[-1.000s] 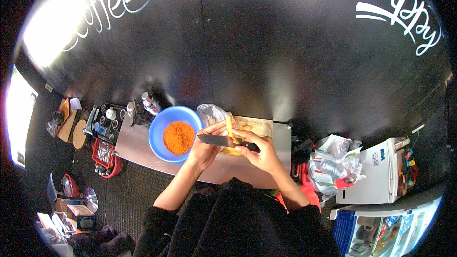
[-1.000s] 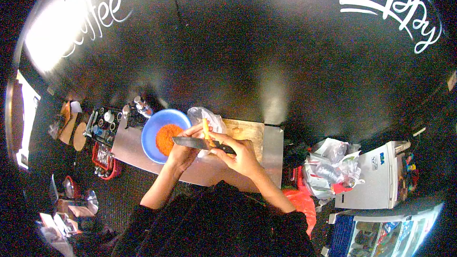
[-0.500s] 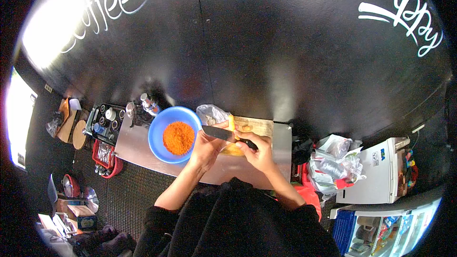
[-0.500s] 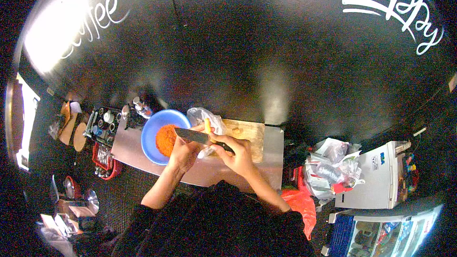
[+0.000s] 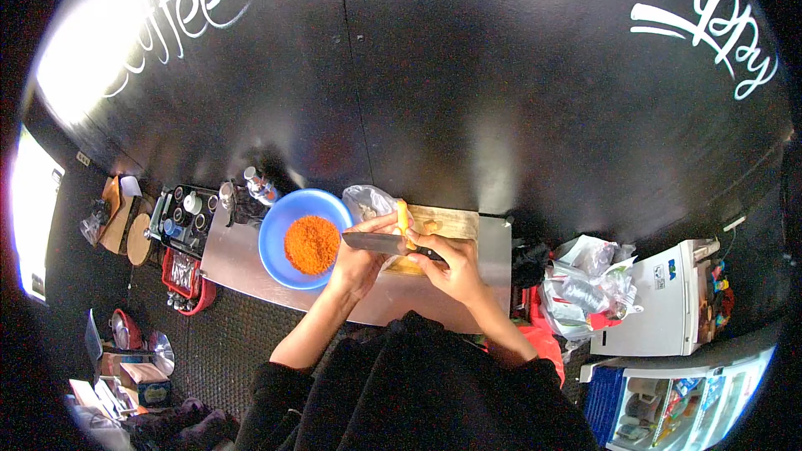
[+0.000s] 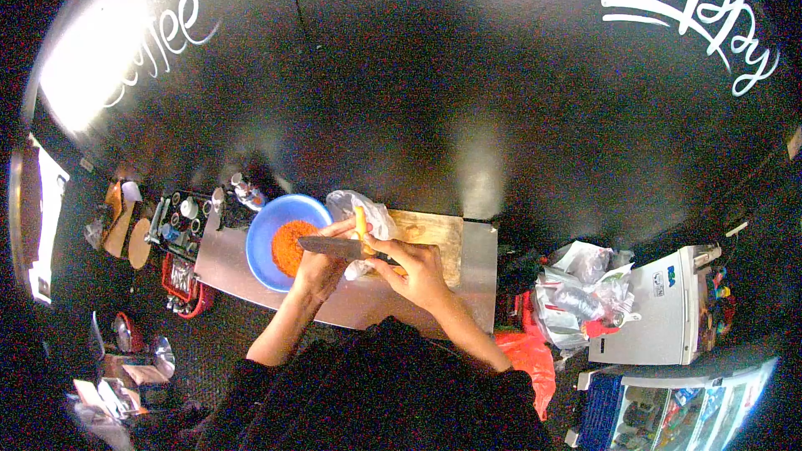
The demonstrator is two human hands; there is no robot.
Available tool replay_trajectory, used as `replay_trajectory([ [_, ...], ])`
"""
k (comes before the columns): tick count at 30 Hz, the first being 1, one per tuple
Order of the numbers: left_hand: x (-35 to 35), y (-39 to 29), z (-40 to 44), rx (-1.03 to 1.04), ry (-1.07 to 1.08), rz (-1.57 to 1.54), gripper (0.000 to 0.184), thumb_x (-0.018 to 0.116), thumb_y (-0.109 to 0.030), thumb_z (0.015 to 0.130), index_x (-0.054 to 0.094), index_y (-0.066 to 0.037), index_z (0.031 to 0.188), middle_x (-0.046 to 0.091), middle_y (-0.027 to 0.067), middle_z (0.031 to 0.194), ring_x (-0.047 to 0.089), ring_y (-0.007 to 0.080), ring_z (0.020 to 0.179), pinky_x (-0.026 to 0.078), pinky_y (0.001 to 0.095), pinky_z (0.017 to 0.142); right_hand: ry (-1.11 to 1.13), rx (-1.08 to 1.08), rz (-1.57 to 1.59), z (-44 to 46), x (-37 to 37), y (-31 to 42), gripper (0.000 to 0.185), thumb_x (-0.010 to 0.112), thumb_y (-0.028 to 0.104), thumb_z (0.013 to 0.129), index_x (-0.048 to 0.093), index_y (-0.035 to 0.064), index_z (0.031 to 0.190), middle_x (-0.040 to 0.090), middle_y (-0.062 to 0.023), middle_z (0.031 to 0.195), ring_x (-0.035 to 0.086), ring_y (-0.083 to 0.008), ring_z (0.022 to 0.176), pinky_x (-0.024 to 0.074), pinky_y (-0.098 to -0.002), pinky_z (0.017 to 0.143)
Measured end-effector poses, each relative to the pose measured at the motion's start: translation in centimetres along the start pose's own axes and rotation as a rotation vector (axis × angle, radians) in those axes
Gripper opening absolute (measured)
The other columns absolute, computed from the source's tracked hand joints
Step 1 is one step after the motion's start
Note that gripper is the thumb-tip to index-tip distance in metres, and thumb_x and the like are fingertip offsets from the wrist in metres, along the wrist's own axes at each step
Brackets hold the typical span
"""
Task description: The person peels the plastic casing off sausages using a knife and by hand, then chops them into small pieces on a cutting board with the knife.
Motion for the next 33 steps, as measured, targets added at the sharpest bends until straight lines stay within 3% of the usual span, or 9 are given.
replay_trajectory([
  [6,0.4,-0.5,-0.1,0.044,-0.021,0.015,0.04,0.057,-0.012,0.082,0.046,0.007,0.116,0.056,0.0147,0.109,0.059,0.0211,0.093,0.049,0.0297,0.08,-0.034,-0.044,-0.133,0.3,0.5,0.7,0.032,0.067,0.003,0.069,0.06,0.0016,0.101,0.065,-0.0112,0.085,0.064,-0.0227,0.075,0.0486,-0.0313,0.067],
  [8,0.8,-0.9,-0.3,0.084,-0.035,0.016,0.037,0.058,-0.007,0.08,0.048,0.006,0.114,0.057,0.0145,0.108,0.059,0.0207,0.092,0.05,0.0297,0.08,-0.156,-0.084,-0.146,0.2,0.8,0.6,0.034,0.067,0.01,0.072,0.06,0.0105,0.105,0.063,-0.0092,0.08,0.063,-0.0223,0.067,0.0488,-0.032,0.057],
  [15,0.0,-0.2,0.0,0.136,-0.036,0.058,0.033,0.057,0.007,0.076,0.055,0.003,0.108,0.061,0.0125,0.1,0.059,0.0168,0.09,0.05,0.0283,0.079,-0.239,0.045,-0.018,-0.4,2.4,-0.1,0.031,0.063,0.006,0.075,0.058,0.0038,0.105,0.064,-0.0105,0.083,0.064,-0.0202,0.071,0.0484,-0.0299,0.062],
  [18,-0.5,0.1,-0.1,0.044,-0.057,0.044,0.031,0.057,0.006,0.077,0.055,0.004,0.108,0.06,0.0135,0.101,0.059,0.0172,0.09,0.05,0.029,0.08,-0.375,0.044,0.114,0.0,2.3,-0.9,0.021,0.059,0.008,0.08,0.057,0.0017,0.1,0.063,-0.0065,0.072,0.06,-0.0123,0.062,0.0444,-0.0247,0.056],
  [20,0.2,-1.2,0.2,0.095,-0.01,-0.034,0.03,0.057,0.005,0.078,0.054,0.005,0.108,0.061,0.0141,0.1,0.06,0.0183,0.09,0.05,0.0298,0.081,-0.161,0.387,0.604,0.2,2.4,-1.6,0.011,0.053,0.012,0.087,0.054,0.0025,0.093,0.054,-0.0004,0.061,0.048,-0.0051,0.053,0.0359,-0.02,0.048],
  [21,0.2,-1.4,0.3,0.042,0.0,-0.03,0.03,0.055,0.003,0.08,0.052,0.005,0.11,0.059,0.0151,0.104,0.059,0.0201,0.093,0.049,0.031,0.083,-0.157,0.362,0.698,0.9,2.3,-1.1,0.011,0.048,0.014,0.09,0.051,0.0038,0.088,0.045,0.0031,0.056,0.038,-0.003,0.048,0.0277,-0.0183,0.044],
  [24,-0.4,-1.1,0.9,-0.012,-0.008,-0.207,0.033,0.052,0.0,0.083,0.048,0.005,0.115,0.057,0.0159,0.107,0.058,0.0221,0.095,0.048,0.0331,0.085,-0.081,0.509,0.777,1.3,2.2,-2.6,0.012,0.048,0.015,0.09,0.051,0.0033,0.09,0.045,0.0023,0.056,0.038,-0.0024,0.048,0.0268,-0.0188,0.042],
  [30,-7.4,1.1,2.5,-0.005,0.023,-0.195,0.047,0.049,-0.022,0.087,0.035,0.002,0.125,0.047,0.0147,0.119,0.046,0.027,0.11,0.038,0.0388,0.097,-0.108,0.507,0.351,0.0,6.8,-11.1,0.021,0.054,0.02,0.087,0.061,0.0001,0.089,0.055,-0.0021,0.062,0.049,-0.0083,0.053,0.0393,-0.0229,0.048],
  [33,-12.3,2.9,3.4,-0.044,-0.074,-0.164,0.045,0.046,-0.022,0.088,0.037,0.001,0.124,0.048,0.0155,0.116,0.048,0.0277,0.108,0.038,0.039,0.098,-0.031,0.401,0.089,-1.7,10.4,-15.3,0.031,0.056,0.02,0.085,0.057,0.0046,0.112,0.055,-0.0038,0.057,0.046,-0.0061,0.048,0.0385,-0.0231,0.046],
])
Point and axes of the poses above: each hand's wrist, its own z-axis towards the middle knuckle, its own x-axis out of the palm, y = z × x, the point moved 3 cm from there along z, towards the middle knuckle
